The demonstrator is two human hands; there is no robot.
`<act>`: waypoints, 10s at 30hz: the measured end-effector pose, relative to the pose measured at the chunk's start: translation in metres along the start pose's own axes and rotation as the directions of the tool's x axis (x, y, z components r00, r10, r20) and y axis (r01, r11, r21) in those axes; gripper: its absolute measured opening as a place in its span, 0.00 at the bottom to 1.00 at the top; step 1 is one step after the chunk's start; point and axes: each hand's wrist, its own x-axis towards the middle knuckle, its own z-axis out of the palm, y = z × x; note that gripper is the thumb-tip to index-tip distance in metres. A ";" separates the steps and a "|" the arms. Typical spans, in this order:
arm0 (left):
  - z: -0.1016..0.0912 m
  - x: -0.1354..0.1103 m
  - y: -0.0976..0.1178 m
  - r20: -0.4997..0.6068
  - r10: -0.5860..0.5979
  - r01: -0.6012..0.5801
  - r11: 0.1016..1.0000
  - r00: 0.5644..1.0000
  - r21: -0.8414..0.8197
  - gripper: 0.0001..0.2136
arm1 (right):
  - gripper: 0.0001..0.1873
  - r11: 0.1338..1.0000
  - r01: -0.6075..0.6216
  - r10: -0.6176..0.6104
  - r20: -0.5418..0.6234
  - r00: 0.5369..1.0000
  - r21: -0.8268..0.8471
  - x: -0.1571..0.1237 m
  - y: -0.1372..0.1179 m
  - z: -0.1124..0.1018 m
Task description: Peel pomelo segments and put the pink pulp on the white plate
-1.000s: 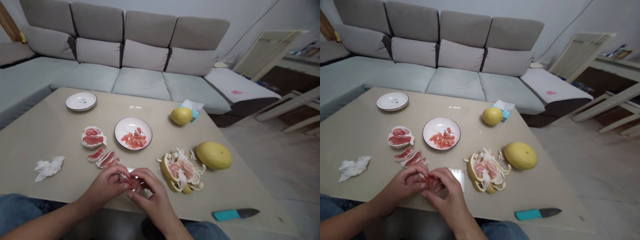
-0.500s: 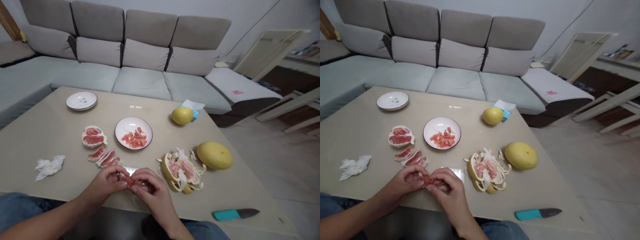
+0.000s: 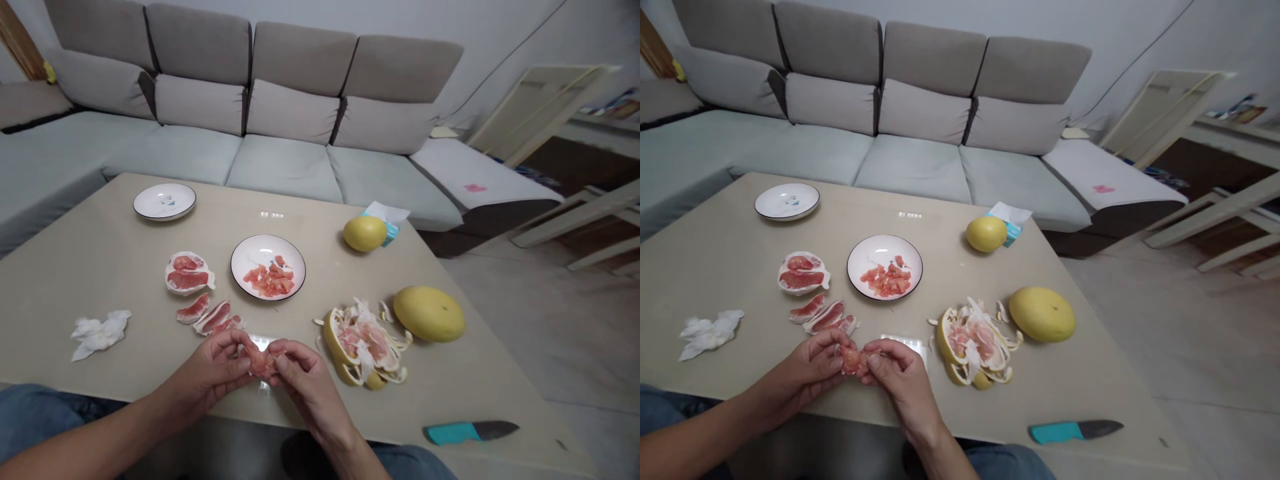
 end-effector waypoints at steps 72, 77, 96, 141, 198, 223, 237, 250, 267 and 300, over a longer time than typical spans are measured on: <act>-0.036 0.007 -0.019 0.021 0.111 -0.102 0.805 0.994 0.584 0.14 | 0.11 0.959 0.009 -0.006 0.011 1.000 -0.284 0.013 0.014 -0.003; -0.039 0.011 -0.021 -0.014 0.063 -0.051 0.903 0.998 0.427 0.13 | 0.08 0.851 0.162 -0.203 -0.029 0.979 -0.500 0.010 0.012 0.001; -0.031 0.003 -0.006 -0.045 -0.079 0.087 0.968 0.996 0.236 0.20 | 0.10 0.413 0.359 -0.552 0.084 0.829 -0.837 0.073 -0.036 -0.033; -0.023 -0.002 -0.034 0.034 0.296 -0.279 0.849 0.955 0.449 0.18 | 0.07 0.774 0.220 -0.262 0.016 0.965 -0.594 -0.017 0.023 0.015; -0.037 0.013 -0.039 0.026 0.184 -0.185 0.952 0.982 0.245 0.19 | 0.09 0.879 0.047 -0.069 -0.028 0.997 -0.474 -0.010 0.032 -0.002; -0.025 0.004 -0.022 0.063 -0.055 0.050 0.995 0.996 0.083 0.21 | 0.06 0.684 0.272 -0.318 0.059 0.946 -0.676 -0.015 0.011 0.005; -0.024 0.004 -0.035 0.057 0.164 -0.174 0.944 0.985 0.280 0.18 | 0.11 0.631 0.292 -0.282 0.138 0.949 -0.719 -0.017 0.024 0.008; -0.022 0.001 -0.026 -0.015 -0.011 0.013 0.993 1.000 0.115 0.15 | 0.10 0.545 0.368 -0.359 0.187 0.914 -0.753 -0.022 0.018 0.005; -0.026 0.000 -0.023 0.038 -0.097 0.094 0.994 0.995 0.060 0.17 | 0.08 0.603 0.333 -0.343 0.141 0.929 -0.725 -0.020 0.002 -0.002; -0.025 0.008 -0.042 0.029 0.066 -0.069 0.991 0.997 0.118 0.13 | 0.06 0.465 0.478 -0.572 0.159 0.805 -0.745 -0.027 0.023 0.011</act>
